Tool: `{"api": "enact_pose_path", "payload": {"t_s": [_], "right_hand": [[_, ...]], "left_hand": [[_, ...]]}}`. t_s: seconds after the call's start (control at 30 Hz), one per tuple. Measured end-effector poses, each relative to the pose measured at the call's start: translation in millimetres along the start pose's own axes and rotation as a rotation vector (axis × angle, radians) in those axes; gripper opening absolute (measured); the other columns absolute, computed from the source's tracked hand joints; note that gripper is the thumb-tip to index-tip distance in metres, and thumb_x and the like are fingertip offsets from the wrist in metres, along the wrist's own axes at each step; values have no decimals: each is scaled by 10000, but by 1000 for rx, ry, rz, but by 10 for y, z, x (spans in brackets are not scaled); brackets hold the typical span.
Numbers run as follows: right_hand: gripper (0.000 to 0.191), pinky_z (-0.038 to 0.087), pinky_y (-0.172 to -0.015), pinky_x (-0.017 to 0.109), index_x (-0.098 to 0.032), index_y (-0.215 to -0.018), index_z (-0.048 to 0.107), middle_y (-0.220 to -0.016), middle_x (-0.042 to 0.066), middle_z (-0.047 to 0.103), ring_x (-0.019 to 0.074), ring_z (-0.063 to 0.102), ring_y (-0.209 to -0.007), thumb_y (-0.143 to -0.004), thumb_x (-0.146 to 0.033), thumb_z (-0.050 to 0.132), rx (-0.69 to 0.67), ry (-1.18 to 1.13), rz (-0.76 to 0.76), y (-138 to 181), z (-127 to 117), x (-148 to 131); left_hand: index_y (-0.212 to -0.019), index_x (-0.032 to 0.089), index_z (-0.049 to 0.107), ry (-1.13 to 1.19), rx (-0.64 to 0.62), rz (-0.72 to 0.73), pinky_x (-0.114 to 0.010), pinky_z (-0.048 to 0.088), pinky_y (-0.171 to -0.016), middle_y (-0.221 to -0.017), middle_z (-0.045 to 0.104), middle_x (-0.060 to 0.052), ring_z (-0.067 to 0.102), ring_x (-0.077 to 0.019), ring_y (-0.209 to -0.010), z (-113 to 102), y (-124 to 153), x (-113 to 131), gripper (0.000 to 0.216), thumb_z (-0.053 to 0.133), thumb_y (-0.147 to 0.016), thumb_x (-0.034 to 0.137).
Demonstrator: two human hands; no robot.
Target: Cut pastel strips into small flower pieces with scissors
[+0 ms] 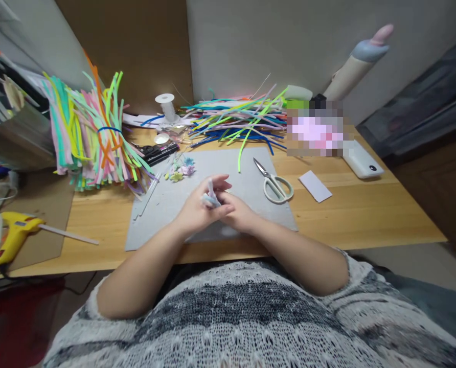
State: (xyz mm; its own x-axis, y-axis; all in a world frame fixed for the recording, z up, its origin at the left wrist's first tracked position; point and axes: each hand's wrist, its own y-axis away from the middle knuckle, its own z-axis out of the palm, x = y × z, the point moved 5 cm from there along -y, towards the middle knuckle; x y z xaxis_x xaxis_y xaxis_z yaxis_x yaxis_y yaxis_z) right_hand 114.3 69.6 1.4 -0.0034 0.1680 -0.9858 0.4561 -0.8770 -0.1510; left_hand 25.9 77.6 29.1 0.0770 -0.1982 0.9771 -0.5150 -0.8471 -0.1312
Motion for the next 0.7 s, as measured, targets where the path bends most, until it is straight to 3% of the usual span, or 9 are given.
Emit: {"api": "enact_pose_path", "payload": {"t_s": [0.3, 0.47, 0.7], "right_hand": [[122, 465, -858, 344, -169, -895, 595, -950, 45, 640, 184, 587, -931, -841, -209, 493, 32, 115, 26, -1, 9, 230], [107, 469, -844, 347, -176, -862, 592, -933, 44, 646, 185, 589, -910, -815, -185, 496, 33, 136, 17, 17, 33, 210], [108, 468, -846, 373, -172, -835, 600, -914, 49, 664, 192, 599, -887, -788, -262, 562, 12, -24, 9, 24, 55, 246]], "left_hand": [[-1137, 147, 538, -62, 8, -127, -397, 455, -902, -1075, 614, -105, 589, -219, -1002, 58, -3, -262, 469, 685, -722, 309], [-1114, 150, 562, -103, -2, -86, -398, 459, -893, -1071, 624, -101, 586, -227, -1010, 49, 15, -242, 435, 672, -740, 343], [-1092, 140, 578, -40, -60, -91, -363, 487, -849, -1098, 633, -122, 581, -235, -1043, -20, 38, -190, 455, 710, -691, 309]]}}
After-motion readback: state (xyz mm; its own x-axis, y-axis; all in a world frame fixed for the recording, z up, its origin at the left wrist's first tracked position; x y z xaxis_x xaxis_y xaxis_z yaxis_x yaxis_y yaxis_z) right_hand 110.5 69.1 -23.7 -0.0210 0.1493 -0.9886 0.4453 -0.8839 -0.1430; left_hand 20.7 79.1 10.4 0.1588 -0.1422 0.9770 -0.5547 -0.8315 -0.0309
